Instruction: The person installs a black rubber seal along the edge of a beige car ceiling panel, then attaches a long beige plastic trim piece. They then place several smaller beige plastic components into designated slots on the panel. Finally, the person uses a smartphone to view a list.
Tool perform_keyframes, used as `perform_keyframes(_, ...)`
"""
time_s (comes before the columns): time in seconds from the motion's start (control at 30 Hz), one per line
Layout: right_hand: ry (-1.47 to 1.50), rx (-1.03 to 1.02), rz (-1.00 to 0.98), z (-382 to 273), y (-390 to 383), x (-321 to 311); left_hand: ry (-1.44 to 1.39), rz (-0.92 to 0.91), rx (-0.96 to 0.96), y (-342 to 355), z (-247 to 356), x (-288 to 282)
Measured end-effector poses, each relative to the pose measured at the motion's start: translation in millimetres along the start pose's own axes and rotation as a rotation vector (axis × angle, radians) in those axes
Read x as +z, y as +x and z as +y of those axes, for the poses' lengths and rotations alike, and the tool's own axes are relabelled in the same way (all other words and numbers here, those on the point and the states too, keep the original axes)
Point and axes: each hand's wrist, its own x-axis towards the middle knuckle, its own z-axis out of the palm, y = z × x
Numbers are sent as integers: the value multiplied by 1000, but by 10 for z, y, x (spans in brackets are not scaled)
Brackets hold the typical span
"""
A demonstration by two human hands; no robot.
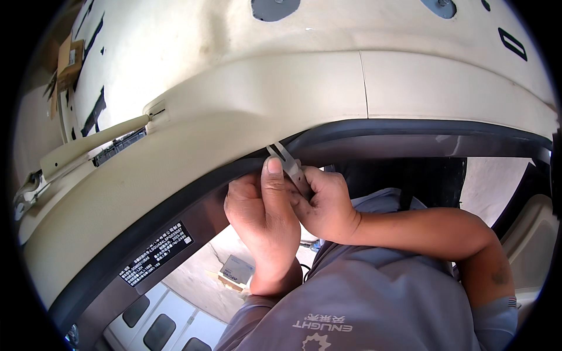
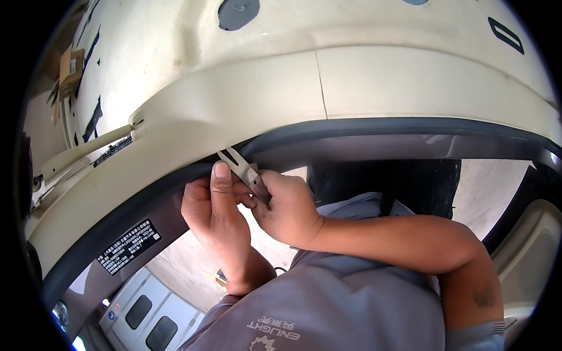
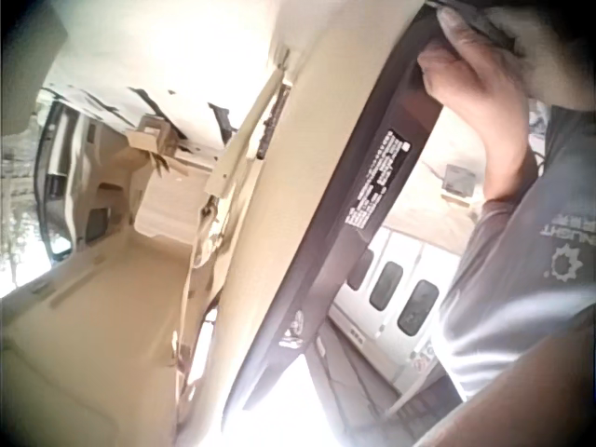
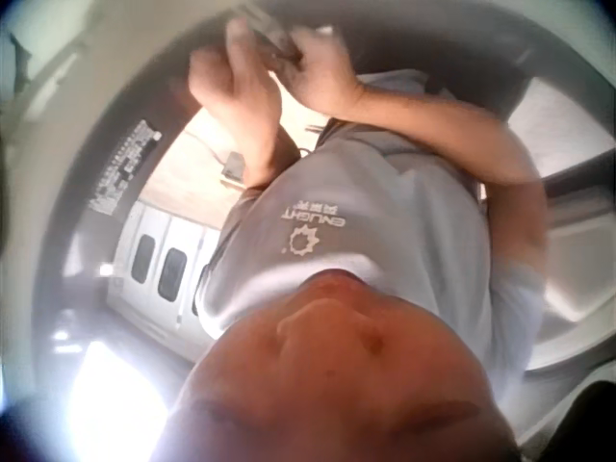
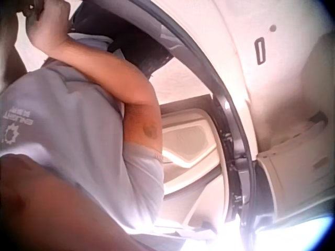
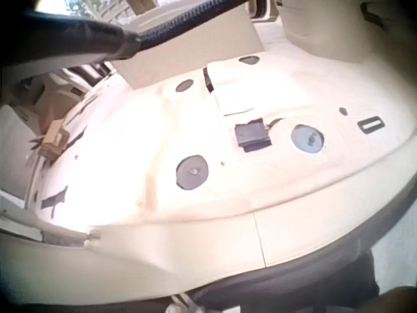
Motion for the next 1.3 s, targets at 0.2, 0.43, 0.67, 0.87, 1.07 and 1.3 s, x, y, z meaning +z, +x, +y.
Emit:
perform_keyframes(0.2,152,90,79,34,-60,95,22,-35,14,19,-26,-49)
perform_keyframes(0.43,147,35,70,68,-15,80,136,157,91,-42,-93,104)
perform_keyframes(0.67,159,137,-39,-76,-20,-132,139,309,36,-10,-55,265)
perform_keyframes(0.87,5,149,-260,-256,149,-628,49,283,-30,-14,25,279)
perform_keyframes(1.07,-226,106,-329,-320,127,-1199,85,384,67,42,-54,468)
perform_keyframes(1.3,-268,-116,-173,-513,321,-1287,183,379,56,23,-24,474)
